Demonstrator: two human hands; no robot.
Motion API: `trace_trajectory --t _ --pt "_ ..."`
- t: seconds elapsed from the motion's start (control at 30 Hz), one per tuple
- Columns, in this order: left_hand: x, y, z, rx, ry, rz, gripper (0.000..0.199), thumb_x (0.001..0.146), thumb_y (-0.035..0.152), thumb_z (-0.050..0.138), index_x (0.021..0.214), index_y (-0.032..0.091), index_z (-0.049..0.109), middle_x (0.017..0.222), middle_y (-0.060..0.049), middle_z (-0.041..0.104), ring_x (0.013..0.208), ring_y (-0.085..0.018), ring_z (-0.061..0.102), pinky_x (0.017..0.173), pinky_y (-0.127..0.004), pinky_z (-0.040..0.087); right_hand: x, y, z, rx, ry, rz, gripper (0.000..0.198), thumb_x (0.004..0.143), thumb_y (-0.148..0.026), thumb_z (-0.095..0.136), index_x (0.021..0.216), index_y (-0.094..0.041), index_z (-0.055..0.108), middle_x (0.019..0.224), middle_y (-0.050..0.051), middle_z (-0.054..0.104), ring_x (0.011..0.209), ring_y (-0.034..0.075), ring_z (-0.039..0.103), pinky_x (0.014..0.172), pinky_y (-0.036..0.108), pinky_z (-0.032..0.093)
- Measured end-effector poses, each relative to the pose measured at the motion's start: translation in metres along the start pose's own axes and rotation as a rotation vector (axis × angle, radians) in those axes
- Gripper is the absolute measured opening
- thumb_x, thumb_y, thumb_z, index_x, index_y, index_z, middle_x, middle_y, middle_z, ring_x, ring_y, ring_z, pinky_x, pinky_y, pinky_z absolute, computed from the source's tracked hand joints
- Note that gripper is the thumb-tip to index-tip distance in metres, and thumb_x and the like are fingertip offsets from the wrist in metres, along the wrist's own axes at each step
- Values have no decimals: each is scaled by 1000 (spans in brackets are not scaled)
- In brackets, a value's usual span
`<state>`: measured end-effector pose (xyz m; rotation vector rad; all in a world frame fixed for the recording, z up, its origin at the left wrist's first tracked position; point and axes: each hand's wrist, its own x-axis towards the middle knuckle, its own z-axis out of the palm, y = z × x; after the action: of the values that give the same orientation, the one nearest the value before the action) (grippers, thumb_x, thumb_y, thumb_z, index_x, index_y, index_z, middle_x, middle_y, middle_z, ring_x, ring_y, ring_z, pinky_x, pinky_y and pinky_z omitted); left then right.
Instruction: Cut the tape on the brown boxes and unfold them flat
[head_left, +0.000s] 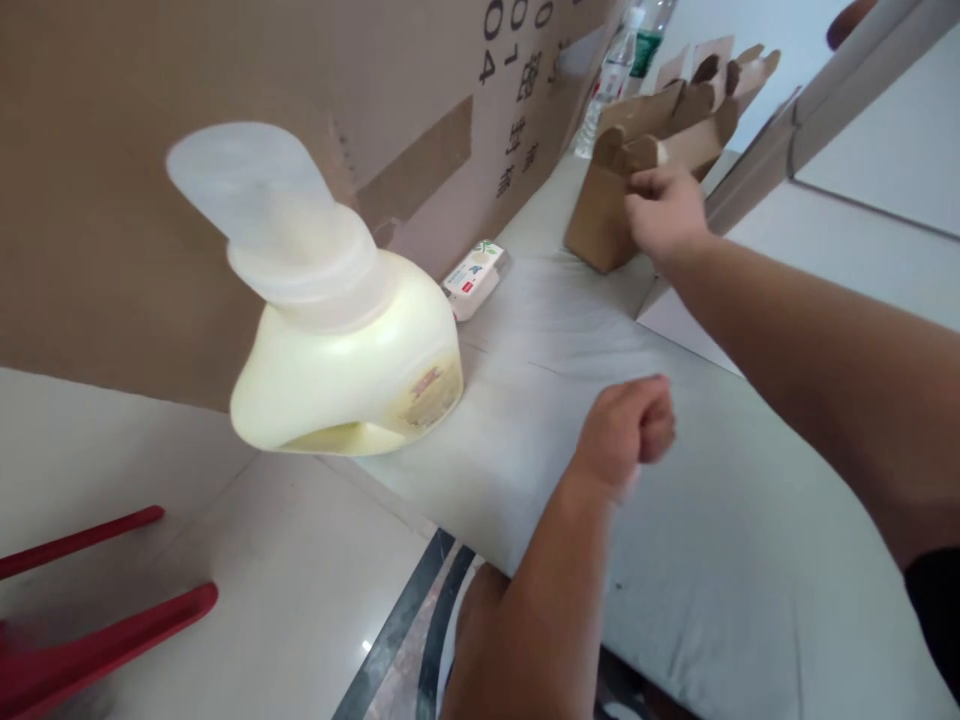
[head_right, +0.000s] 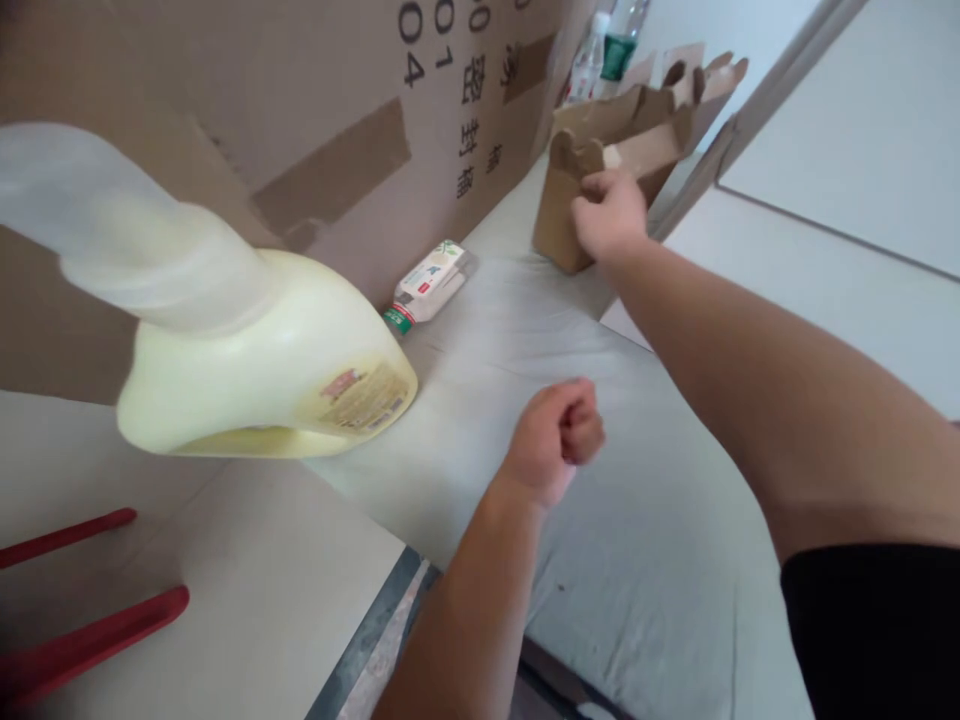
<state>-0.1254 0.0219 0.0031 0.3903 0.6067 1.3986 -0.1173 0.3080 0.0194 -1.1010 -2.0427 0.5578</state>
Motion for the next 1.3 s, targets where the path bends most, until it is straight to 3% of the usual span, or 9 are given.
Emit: trace_trajectory --t 0.17,0.37,0.43,0.53,0.63,0.73,1.1,1.2,1.3 --pt "-8 -11 -1 129 733 507 28 86 20 48 62 22 33 59 6 29 53 -10 29 54 -25 27 -122 -50 -48 -14 10 -27 23 82 -20 63 103 -24 72 120 5 72 120 25 63 115 47 44" --pt "-9 -16 -9 297 991 723 5 88 20 48 84 23 49 87 0 52 92 -17 55 87 -31 42 -271 -58 -159 183 68 95 7 86 -28 65 89 -27 71 106 4 73 104 24 69 93 43 56" --pt "-5 -22 -2 314 947 769 7 88 23 48 95 23 51 107 -4 60 112 -19 57 98 -32 42 -319 -47 -192 287 100 66 7 83 -30 73 83 -28 66 90 3 72 86 21 69 76 37 57" --pt "5 -41 18 336 634 763 25 92 39 45 110 24 54 127 -8 63 124 -21 58 104 -33 43 -382 -27 -228 404 248 -2 27 76 -25 80 93 -33 60 84 -1 72 70 18 66 59 30 53" --pt "14 -69 41 343 285 665 42 91 57 42 104 22 62 115 -10 71 114 -25 67 103 -37 49 -427 -11 -252 242 314 -51 20 77 -18 73 88 -31 63 79 0 70 66 19 65 56 31 51" --pt "19 -98 58 398 130 603 48 88 62 49 97 20 70 104 -9 75 108 -26 69 103 -40 51 -452 3 -269 105 331 -35 14 77 -13 64 76 -27 61 76 1 70 66 21 68 58 33 53" --pt "28 -138 81 668 5 700 40 92 56 56 75 23 71 95 -6 74 101 -24 67 98 -36 49 -480 48 -273 228 619 133 38 97 -32 56 135 -36 61 140 7 69 131 28 65 109 54 50" --pt "31 -142 84 719 69 651 41 88 61 60 76 23 71 90 -5 72 91 -24 64 89 -35 49 -482 50 -278 237 598 139 40 99 -40 53 138 -37 59 135 6 71 121 28 69 101 51 54" --pt "32 -143 90 678 101 617 47 82 67 62 67 23 66 86 -7 70 87 -25 62 85 -36 50 -480 47 -285 188 546 175 31 98 -46 52 124 -35 66 104 6 76 83 24 71 71 40 57"
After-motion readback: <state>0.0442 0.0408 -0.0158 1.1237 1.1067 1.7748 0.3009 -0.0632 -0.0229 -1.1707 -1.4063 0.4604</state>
